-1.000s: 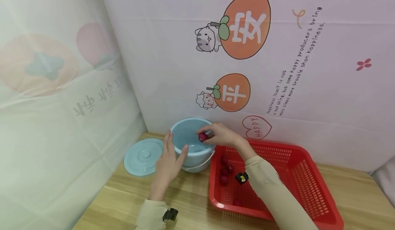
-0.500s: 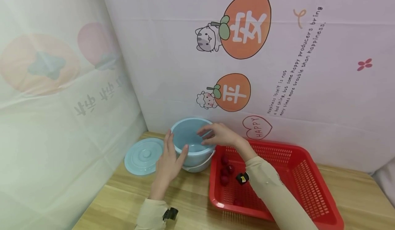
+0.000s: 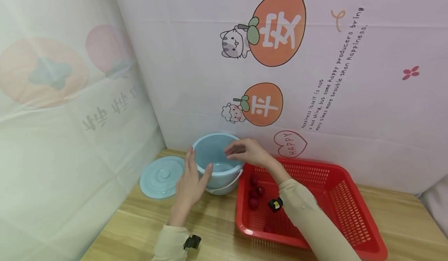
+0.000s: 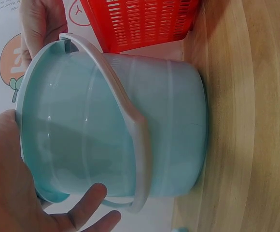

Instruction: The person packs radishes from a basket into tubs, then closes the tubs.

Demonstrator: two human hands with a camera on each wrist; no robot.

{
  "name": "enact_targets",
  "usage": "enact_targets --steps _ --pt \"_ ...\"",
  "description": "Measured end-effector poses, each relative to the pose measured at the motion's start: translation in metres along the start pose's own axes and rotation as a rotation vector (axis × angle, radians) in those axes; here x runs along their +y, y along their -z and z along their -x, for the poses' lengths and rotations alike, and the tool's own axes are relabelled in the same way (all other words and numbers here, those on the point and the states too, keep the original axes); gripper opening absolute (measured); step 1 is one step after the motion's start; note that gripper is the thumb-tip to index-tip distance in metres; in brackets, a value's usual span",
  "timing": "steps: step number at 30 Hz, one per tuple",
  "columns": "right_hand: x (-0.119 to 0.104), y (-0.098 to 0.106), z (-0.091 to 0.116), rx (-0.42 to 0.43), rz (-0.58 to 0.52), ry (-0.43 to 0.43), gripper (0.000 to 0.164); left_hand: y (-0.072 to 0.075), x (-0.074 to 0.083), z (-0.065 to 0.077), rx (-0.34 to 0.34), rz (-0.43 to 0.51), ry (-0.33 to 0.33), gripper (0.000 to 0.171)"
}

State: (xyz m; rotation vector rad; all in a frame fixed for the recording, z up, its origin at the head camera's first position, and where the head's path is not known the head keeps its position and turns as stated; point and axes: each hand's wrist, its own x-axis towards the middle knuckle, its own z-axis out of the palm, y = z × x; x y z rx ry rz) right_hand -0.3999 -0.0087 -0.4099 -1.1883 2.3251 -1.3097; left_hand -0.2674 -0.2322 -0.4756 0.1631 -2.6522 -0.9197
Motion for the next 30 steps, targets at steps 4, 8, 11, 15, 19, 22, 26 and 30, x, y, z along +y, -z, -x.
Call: enact_targets --steps 4,8,11,15,19,22,26,30 --pt "0.002 -0.001 0.002 0.015 -0.018 -0.006 0.021 -0.001 -0.001 0.001 -0.001 0.0 0.002 0.091" --pt "0.004 -0.002 0.004 0.025 -0.044 -0.017 0.02 0.0 0.0 0.001 0.001 0.004 0.001 0.091" --pt "0.003 -0.002 0.007 0.028 -0.062 -0.001 0.019 0.0 0.0 0.001 0.0 0.008 0.003 0.092" --pt "0.003 -0.002 0.01 0.037 -0.075 0.036 0.018 0.0 0.001 0.0 0.003 0.009 -0.001 0.092" --pt "0.005 -0.001 0.014 0.047 -0.11 0.046 0.02 0.0 0.001 -0.001 0.018 0.014 -0.019 0.091" --pt "0.008 0.002 0.02 0.059 -0.17 0.026 0.022 0.0 0.002 -0.002 0.023 0.021 -0.029 0.09" --pt "0.013 0.006 0.029 0.094 -0.234 -0.012 0.023 0.0 0.002 -0.002 0.018 0.024 -0.024 0.091" --pt "0.019 0.013 0.041 0.127 -0.282 -0.051 0.027 -0.001 -0.001 -0.001 0.012 0.025 -0.017 0.091"
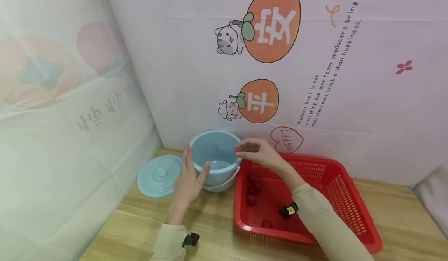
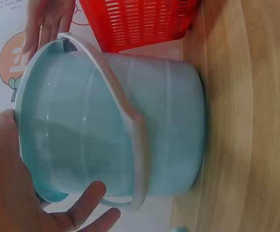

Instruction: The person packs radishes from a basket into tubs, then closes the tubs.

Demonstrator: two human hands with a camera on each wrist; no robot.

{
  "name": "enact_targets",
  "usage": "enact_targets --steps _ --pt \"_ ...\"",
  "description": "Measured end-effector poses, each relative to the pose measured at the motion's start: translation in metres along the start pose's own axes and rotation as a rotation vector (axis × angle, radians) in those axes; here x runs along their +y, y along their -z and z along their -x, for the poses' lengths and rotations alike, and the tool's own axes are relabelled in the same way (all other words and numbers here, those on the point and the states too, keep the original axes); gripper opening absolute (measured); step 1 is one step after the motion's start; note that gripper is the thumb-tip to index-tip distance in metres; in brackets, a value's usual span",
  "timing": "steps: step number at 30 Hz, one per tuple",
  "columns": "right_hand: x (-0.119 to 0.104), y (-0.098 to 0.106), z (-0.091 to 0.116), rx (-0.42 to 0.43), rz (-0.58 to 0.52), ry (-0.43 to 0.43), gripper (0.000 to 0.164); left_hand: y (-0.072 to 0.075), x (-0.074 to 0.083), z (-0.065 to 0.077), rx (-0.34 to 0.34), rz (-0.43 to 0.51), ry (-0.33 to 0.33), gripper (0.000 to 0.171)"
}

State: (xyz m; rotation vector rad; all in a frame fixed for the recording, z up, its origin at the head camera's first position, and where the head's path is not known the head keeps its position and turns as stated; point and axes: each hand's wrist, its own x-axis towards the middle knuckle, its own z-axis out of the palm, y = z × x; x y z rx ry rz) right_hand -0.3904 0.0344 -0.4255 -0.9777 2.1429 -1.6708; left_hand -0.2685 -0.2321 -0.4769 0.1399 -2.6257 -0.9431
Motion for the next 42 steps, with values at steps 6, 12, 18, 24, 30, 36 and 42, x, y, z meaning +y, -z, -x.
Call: enact_targets --steps 6,12,18,24,30,36,42 --pt "0.005 0.021 0.016 0.047 -0.041 -0.071 0.036 -0.001 -0.002 0.001 -0.003 0.017 -0.006 0.091" --pt "0.014 0.04 0.031 0.047 -0.018 -0.101 0.034 -0.001 -0.002 0.001 -0.01 0.021 -0.003 0.092" --pt "0.02 0.053 0.04 0.043 0.038 -0.121 0.039 0.0 -0.001 -0.001 -0.017 0.035 -0.005 0.091" --pt "0.026 0.052 0.043 -0.008 0.127 -0.127 0.036 0.0 -0.002 -0.001 -0.021 0.033 0.001 0.091" --pt "0.036 0.046 0.04 -0.166 0.194 -0.081 0.031 0.0 -0.002 0.0 -0.025 0.041 0.003 0.091" --pt "0.047 0.039 0.039 -0.286 0.309 -0.039 0.031 -0.001 -0.003 0.0 -0.02 0.041 0.002 0.091" --pt "0.056 0.03 0.038 -0.328 0.38 -0.044 0.03 -0.001 -0.003 0.001 -0.022 0.031 0.003 0.091"
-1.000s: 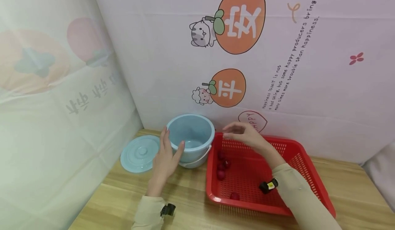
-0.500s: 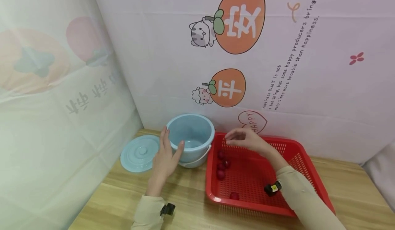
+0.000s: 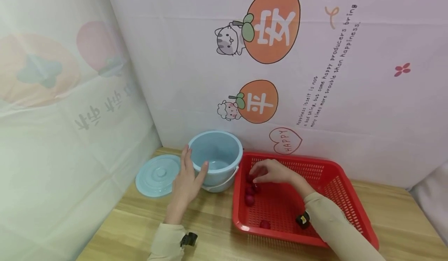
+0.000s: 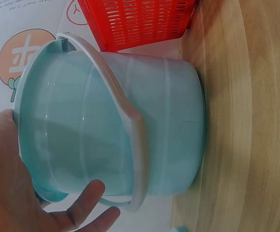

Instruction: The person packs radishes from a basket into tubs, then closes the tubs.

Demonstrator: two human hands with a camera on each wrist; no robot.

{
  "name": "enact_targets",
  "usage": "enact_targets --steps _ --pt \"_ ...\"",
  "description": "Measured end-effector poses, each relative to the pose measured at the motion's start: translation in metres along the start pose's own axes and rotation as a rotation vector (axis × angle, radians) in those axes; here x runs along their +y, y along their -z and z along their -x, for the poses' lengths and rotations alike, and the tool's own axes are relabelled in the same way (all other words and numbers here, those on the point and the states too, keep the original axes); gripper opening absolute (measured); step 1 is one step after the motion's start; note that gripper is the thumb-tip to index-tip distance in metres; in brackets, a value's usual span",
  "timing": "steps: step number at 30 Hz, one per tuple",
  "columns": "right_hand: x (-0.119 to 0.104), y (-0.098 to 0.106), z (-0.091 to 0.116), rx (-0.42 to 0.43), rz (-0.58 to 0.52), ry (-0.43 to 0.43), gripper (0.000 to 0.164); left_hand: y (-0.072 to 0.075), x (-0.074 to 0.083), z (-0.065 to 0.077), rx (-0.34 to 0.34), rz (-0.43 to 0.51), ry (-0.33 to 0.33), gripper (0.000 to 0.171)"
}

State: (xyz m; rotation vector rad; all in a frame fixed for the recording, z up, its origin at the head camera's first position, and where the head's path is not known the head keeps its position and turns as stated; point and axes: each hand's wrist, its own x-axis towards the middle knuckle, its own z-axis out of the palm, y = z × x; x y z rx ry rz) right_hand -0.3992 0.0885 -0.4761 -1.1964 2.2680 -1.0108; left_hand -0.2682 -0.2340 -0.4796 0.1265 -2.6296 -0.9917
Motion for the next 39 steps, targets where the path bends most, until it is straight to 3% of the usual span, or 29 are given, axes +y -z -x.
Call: enact_targets --steps 11,22,39 --pt "0.002 -0.011 -0.004 -0.062 0.055 -0.035 0.033 0.0 0.0 0.001 0.004 0.001 0.002 0.09" --pt "0.002 -0.018 -0.005 -0.156 0.186 0.014 0.031 0.0 0.0 0.0 0.015 0.0 -0.005 0.09" --pt "-0.001 -0.024 -0.007 -0.121 0.229 -0.023 0.028 0.001 0.0 -0.001 0.012 0.006 -0.001 0.09"
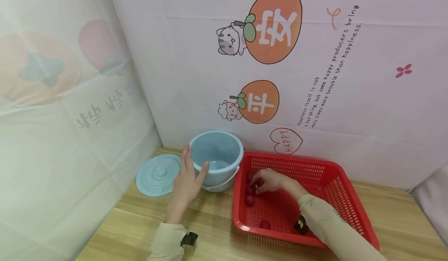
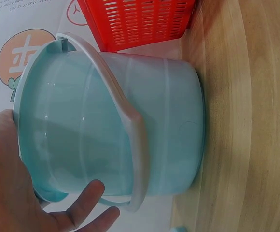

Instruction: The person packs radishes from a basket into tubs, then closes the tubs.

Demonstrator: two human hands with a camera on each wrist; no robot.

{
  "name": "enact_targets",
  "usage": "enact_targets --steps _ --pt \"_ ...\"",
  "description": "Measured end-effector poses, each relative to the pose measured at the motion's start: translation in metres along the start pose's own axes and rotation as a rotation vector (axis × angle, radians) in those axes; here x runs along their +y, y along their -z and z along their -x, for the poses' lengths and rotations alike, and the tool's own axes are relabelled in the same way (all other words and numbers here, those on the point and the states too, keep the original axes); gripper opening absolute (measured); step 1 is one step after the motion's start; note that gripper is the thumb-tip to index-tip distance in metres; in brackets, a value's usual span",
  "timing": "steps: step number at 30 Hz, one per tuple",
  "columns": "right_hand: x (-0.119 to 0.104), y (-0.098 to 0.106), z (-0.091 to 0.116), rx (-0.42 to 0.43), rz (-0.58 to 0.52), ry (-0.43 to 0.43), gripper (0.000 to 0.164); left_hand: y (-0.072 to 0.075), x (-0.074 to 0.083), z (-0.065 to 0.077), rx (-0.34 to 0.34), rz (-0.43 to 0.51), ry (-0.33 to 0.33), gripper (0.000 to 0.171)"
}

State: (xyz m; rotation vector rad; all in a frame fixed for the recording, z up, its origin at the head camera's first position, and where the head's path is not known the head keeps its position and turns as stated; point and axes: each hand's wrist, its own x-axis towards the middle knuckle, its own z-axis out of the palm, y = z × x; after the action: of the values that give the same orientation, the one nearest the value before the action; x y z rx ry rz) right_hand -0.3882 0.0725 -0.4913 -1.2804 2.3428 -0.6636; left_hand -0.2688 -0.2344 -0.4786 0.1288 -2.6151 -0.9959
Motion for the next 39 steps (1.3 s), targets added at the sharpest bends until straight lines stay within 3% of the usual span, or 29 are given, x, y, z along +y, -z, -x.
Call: enact_targets --steps 7,14,23,32,39 --pt "-0.004 0.005 0.0 -0.014 0.04 0.002 0.025 0.0 0.0 0.0 0.013 -0.001 -0.002 0.09" --pt "-0.003 0.028 0.008 0.007 -0.064 -0.006 0.028 0.0 -0.001 0.0 0.008 0.001 0.005 0.092" --pt "-0.003 0.051 0.01 0.131 -0.308 -0.02 0.039 0.005 0.001 -0.001 0.007 0.004 0.003 0.091" --pt "-0.008 0.058 0.017 0.251 -0.541 -0.147 0.047 0.004 0.003 -0.002 0.001 0.001 0.008 0.092" --pt "-0.012 0.059 0.019 0.346 -0.884 -0.105 0.051 0.001 0.001 0.001 0.001 0.0 0.008 0.091"
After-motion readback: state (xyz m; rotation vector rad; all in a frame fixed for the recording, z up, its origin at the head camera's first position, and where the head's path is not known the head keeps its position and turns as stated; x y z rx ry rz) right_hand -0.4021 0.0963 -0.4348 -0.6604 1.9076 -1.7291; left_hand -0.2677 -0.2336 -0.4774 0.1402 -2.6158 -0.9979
